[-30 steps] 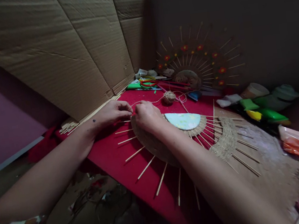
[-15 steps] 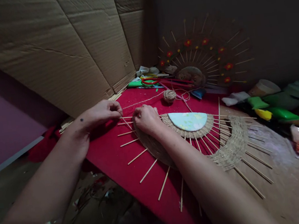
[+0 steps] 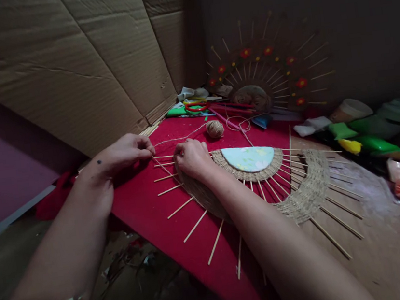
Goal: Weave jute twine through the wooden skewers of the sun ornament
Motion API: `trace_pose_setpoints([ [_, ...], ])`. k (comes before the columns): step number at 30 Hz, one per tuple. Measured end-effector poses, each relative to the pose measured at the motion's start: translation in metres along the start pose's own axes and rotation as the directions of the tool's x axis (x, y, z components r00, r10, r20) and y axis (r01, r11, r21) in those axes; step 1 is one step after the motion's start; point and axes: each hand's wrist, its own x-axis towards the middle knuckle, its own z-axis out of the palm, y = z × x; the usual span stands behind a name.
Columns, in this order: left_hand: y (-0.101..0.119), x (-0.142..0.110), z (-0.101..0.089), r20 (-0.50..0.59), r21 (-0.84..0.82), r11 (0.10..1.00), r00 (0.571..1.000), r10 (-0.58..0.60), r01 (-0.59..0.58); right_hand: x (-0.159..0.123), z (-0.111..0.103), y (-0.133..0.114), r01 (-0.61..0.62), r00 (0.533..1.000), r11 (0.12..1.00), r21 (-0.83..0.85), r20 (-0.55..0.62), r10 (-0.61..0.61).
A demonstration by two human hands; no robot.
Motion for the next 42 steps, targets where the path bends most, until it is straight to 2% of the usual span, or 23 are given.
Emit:
trace_pose_setpoints([
  [5, -0.002, 0.009, 0.01, -0.123, 0.02, 0.988, 0.98, 0.156, -0.155, -0.001, 0.0, 0.0, 0.013, 1.0, 1.0, 0.017, -0.007, -0.013],
  [9, 0.007, 0.012, 0.025, -0.241, -0.243, 0.932, 0.947, 0.212, -0.27, -0.002, 0.0, 0.0, 0.02, 1.0, 0.999, 0.03, -0.014, -0.02],
  [12, 0.018, 0.01, 0.032, -0.204, -0.468, 0.844, 0.962, 0.185, -0.261, -0.002, 0.001, 0.001, 0.02, 0.999, 0.999, 0.05, -0.029, -0.019],
  [15, 0.024, 0.004, 0.031, -0.178, -0.537, 0.799, 0.963, 0.204, -0.269, -0.002, 0.002, 0.003, 0.018, 0.999, 0.997, 0.077, -0.03, -0.015],
  [18, 0.025, -0.005, 0.027, -0.174, -0.511, 0.804, 0.953, 0.249, -0.303, -0.002, 0.002, 0.004, 0.011, 1.0, 0.995, 0.101, -0.027, -0.008],
  [21, 0.024, -0.013, 0.021, -0.129, -0.494, 0.823, 0.959, 0.251, -0.282, -0.002, 0.002, 0.004, 0.016, 0.999, 0.993, 0.12, -0.031, -0.012],
  [24, 0.021, -0.019, 0.014, -0.015, -0.466, 0.862, 0.975, 0.22, -0.201, -0.003, 0.002, 0.004, 0.027, 0.999, 0.991, 0.135, -0.029, -0.023],
  [26, 0.017, -0.02, 0.01, 0.083, -0.376, 0.913, 0.976, 0.201, -0.156, -0.002, 0.002, 0.004, 0.034, 0.999, 0.99, 0.135, -0.029, -0.031],
  [28, 0.012, -0.019, 0.007, 0.133, -0.252, 0.956, 0.973, 0.19, -0.152, -0.002, 0.002, 0.004, 0.04, 0.999, 0.992, 0.123, -0.029, -0.037],
  [31, 0.001, -0.016, 0.006, 0.046, -0.087, 0.968, 0.969, 0.241, -0.236, -0.001, 0.002, 0.004, 0.04, 0.999, 0.993, 0.113, -0.036, -0.036],
  [34, -0.008, -0.017, 0.007, -0.057, 0.051, 0.934, 0.932, 0.357, -0.355, -0.001, 0.001, 0.004, 0.036, 0.999, 0.991, 0.131, -0.037, -0.031],
  [37, -0.014, -0.021, 0.011, -0.061, 0.121, 0.889, 0.891, 0.45, -0.441, -0.001, 0.001, 0.004, 0.026, 0.999, 0.989, 0.144, -0.029, -0.022],
  [42, -0.018, -0.029, 0.015, -0.088, 0.15, 0.855, 0.855, 0.511, -0.496, 0.0, 0.001, 0.005, 0.029, 0.999, 0.99, 0.139, -0.032, -0.025],
])
